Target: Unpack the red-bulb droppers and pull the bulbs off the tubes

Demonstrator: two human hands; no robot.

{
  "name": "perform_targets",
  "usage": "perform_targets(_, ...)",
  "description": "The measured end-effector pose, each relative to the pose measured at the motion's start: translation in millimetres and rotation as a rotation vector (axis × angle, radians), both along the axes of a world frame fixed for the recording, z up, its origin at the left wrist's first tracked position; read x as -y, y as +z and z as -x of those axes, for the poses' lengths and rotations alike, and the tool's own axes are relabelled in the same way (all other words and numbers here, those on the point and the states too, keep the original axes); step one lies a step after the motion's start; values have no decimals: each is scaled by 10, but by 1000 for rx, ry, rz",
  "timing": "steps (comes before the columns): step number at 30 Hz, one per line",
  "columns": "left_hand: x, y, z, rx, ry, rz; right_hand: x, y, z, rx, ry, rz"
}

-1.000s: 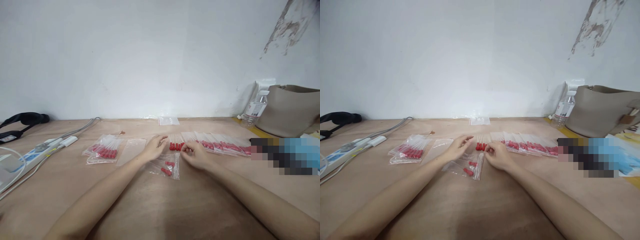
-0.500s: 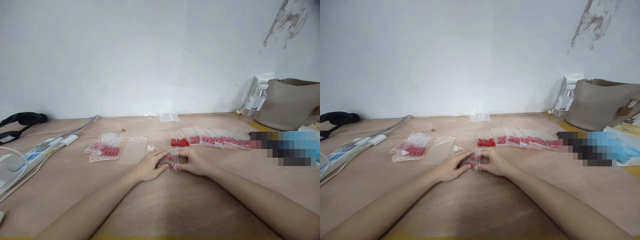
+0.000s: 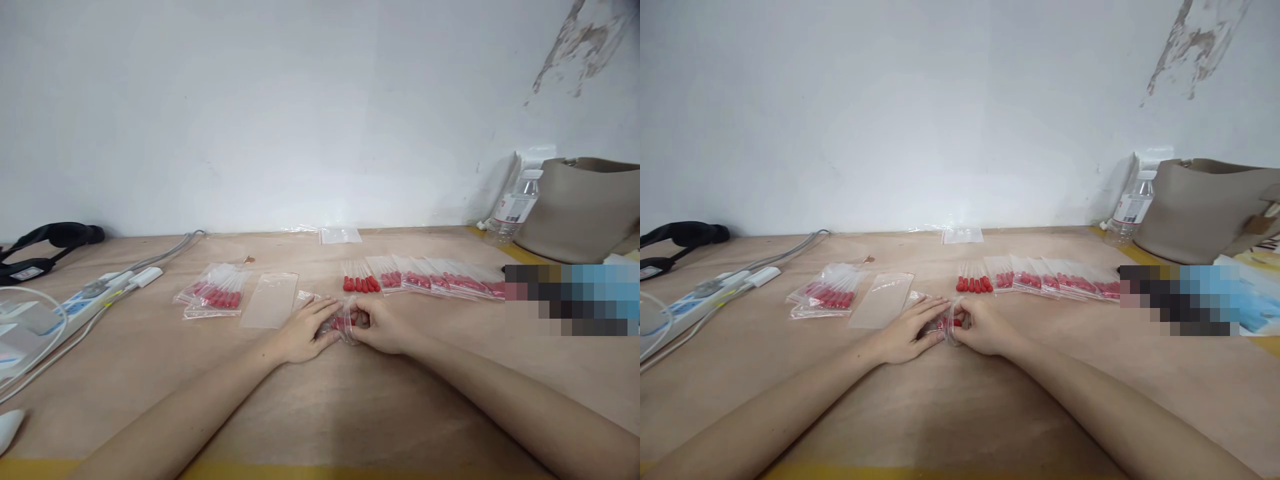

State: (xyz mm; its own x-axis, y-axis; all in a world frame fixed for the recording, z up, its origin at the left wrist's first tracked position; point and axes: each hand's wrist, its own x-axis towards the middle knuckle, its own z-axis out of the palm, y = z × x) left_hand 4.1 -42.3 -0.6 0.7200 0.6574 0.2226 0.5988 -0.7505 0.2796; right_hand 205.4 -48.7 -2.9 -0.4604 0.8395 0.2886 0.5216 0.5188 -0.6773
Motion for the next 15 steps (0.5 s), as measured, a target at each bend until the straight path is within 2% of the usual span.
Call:
perform_targets(4,14,19,3,-22,10,7,-7,28,-44,-7,-26,-19)
perform_targets(10,-2,8,16,-58,-18,23,-27,55,-54,22,122,-3)
perform_targets(15,-11,1,22,-110,-38,20,-30,58,-70,129,8,3)
